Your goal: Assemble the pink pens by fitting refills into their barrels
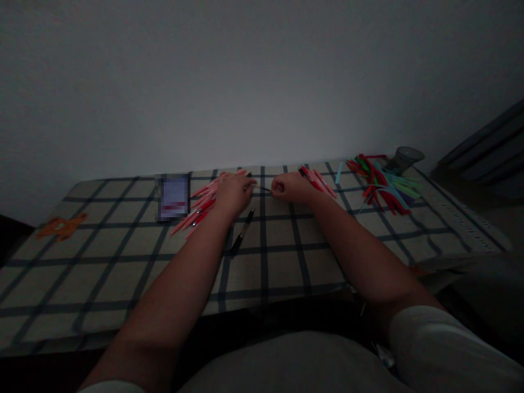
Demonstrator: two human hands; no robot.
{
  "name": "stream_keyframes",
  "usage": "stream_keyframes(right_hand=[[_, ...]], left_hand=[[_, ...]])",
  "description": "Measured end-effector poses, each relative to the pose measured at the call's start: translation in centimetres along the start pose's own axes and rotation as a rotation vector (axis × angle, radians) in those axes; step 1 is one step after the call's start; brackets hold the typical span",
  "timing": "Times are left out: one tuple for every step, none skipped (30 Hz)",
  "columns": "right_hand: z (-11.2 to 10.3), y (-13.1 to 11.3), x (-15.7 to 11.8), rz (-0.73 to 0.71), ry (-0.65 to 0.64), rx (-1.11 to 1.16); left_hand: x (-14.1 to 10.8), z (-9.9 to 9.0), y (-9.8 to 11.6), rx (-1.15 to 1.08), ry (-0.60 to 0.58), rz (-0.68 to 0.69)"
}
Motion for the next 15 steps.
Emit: stream_keyframes(right_hand=[[0.4,-0.1,0.0,0.005,-0.034,-0.004],[0.9,-0.2,-0.1,0.008,-0.071,-0.003],[1.4,-0.4,-0.1,0.009,-0.103,0.002],[1.8,-0.5,-0.1,0.008,-0.128,0.008],[2.0,-0.6,-0.1,0.003,-0.142,0.014],[2.1,-0.8,-0.2,-0.003,-0.145,0.018],[2.0,-0.9,-0.2,-0.01,-0.14,0.017],[1.9,-1.0,-0.2,-0.017,-0.132,0.012],[1.7,-1.0,-0.2,-0.021,-0.125,0.003],[1.6,-1.0,-0.2,-0.02,-0.122,-0.005],[1.4,-0.9,-0.2,-0.013,-0.124,-0.011],[1.3,-0.8,-0.2,-0.003,-0.126,-0.017],[1.2,-0.7,-0.3,0.008,-0.13,-0.022],[1.1,-0.6,-0.3,0.016,-0.132,-0.026],[1.0,-0.5,-0.3,0.022,-0.13,-0.029]], left_hand=[[-0.1,0.6,0.4,0.011,-0.04,0.032],[-0.1,1.1,0.8,0.024,-0.075,0.07],[-0.2,1.5,1.2,0.038,-0.1,0.109],[-0.3,1.8,1.6,0.049,-0.111,0.144],[-0.4,1.9,1.9,0.055,-0.111,0.174],[-0.4,1.9,2.1,0.054,-0.104,0.193],[-0.3,2.0,2.2,0.048,-0.1,0.202],[-0.3,2.0,2.2,0.038,-0.099,0.209],[-0.2,2.1,2.2,0.028,-0.1,0.213],[-0.1,2.2,2.1,0.019,-0.1,0.214],[0.0,2.3,1.9,0.011,-0.1,0.215],[0.1,2.3,1.8,0.005,-0.095,0.214],[0.1,2.3,1.7,0.002,-0.086,0.216],[0.2,2.3,1.6,0.0,-0.075,0.216],[0.2,2.3,1.5,-0.002,-0.064,0.214]])
Point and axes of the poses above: each hand's wrist, its own x-axis towards the middle knuckle, its own z-axis out of the palm, y = z × x, the point moved 10 cm from there along x, towards the middle knuckle
